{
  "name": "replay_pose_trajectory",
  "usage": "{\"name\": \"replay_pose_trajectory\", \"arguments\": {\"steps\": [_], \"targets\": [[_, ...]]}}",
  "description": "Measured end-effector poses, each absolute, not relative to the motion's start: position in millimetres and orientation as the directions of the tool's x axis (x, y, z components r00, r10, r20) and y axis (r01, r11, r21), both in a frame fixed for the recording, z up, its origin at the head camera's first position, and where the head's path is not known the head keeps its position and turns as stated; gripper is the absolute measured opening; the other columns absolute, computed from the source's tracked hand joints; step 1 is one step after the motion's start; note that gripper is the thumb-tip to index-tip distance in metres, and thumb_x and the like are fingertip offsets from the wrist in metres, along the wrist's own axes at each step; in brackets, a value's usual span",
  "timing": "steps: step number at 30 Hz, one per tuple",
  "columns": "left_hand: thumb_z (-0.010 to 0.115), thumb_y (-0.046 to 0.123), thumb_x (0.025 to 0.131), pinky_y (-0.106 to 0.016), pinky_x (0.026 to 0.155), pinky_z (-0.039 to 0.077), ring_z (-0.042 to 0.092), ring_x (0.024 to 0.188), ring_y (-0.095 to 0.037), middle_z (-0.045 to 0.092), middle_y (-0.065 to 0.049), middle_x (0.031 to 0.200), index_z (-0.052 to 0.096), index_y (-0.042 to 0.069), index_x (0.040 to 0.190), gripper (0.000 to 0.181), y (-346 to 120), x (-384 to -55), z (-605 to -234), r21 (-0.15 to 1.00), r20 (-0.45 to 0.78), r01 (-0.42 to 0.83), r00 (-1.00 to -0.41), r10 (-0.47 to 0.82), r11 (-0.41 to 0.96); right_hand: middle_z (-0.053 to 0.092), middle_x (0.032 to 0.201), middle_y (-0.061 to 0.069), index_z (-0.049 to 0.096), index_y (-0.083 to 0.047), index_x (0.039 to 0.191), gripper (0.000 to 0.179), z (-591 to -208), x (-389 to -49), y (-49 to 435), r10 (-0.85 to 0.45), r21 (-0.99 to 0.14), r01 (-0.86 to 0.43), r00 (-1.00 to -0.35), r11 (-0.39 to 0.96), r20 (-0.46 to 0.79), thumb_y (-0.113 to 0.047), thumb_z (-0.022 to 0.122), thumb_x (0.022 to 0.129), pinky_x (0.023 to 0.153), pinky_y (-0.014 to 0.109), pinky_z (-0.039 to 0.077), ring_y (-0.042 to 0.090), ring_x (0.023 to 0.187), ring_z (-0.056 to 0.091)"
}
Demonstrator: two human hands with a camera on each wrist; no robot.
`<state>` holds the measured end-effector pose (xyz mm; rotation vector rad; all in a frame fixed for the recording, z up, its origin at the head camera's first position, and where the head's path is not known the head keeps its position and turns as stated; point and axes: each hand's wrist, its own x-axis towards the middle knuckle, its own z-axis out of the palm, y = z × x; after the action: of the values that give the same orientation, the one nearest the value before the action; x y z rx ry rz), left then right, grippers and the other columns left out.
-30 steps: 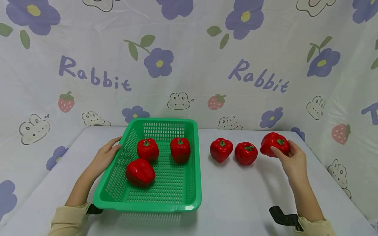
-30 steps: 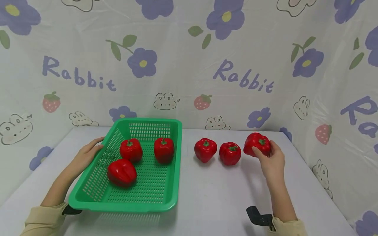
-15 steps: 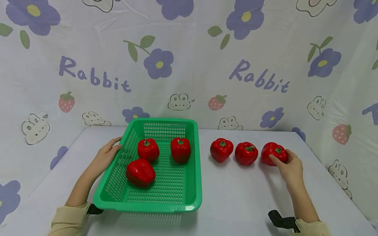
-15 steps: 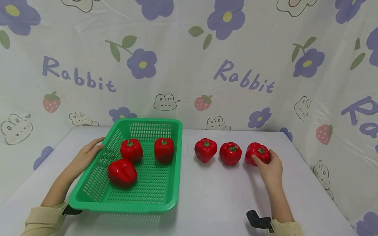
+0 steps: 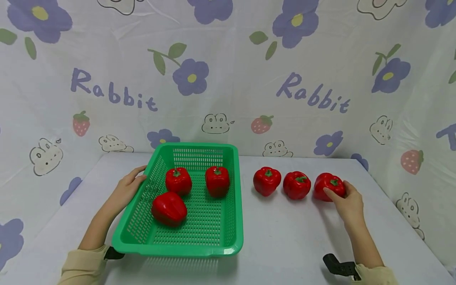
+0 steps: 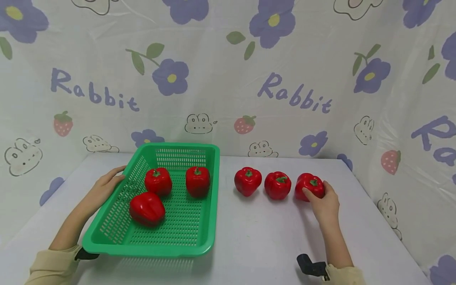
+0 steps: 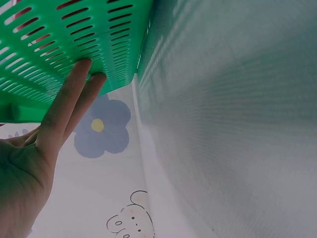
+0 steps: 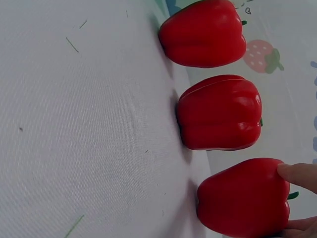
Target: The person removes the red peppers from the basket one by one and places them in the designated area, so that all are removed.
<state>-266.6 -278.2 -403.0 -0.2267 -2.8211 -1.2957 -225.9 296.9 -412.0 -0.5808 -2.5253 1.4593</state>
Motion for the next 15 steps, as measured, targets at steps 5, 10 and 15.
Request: {"name": "replay_pose_trajectory", "arguments": {"steps": [5,10,15], "targets": [[0.032,0.037,0.106,-0.033,0.081,0.047,0.06,0.091,-0.019,0.057,-0.026,0.128,0.032,0.007,0.152,0.054,-277.4,-264.8,-401.5,0.755,0.08,0.138,-0.99,0.119,0.641,0.017,0.158,0.03,0.006,0.003,0.155,0.08,-413.7,-229.4,297.8,0.404,-0.857,0.248,-0.913,0.452,-0.051,-0.029,0.054,0.099,0.113,0.055,0.029,0.045,0.146,0.02],[0.032,0.036,0.106,-0.033,0.081,0.048,0.061,0.09,-0.018,0.058,-0.026,0.126,0.032,0.007,0.152,0.054,-277.0,-263.7,-400.0,0.757,0.079,0.139,-0.989,0.122,0.639,0.018,0.157,0.031,0.007,0.004,0.154,0.08,-414.4,-233.6,298.9,0.383,-0.857,0.24,-0.922,0.457,-0.054,-0.03,0.054,0.099,0.114,0.053,0.028,0.046,0.145,0.022],[0.032,0.036,0.106,-0.033,0.081,0.048,0.061,0.091,-0.018,0.057,-0.026,0.128,0.031,0.007,0.152,0.054,-276.7,-263.0,-399.7,0.763,0.077,0.138,-0.989,0.123,0.631,0.019,0.156,0.032,0.009,0.005,0.154,0.08,-415.6,-235.0,299.1,0.366,-0.863,0.231,-0.929,0.449,-0.058,-0.032,0.053,0.099,0.114,0.052,0.029,0.046,0.145,0.023]]}}
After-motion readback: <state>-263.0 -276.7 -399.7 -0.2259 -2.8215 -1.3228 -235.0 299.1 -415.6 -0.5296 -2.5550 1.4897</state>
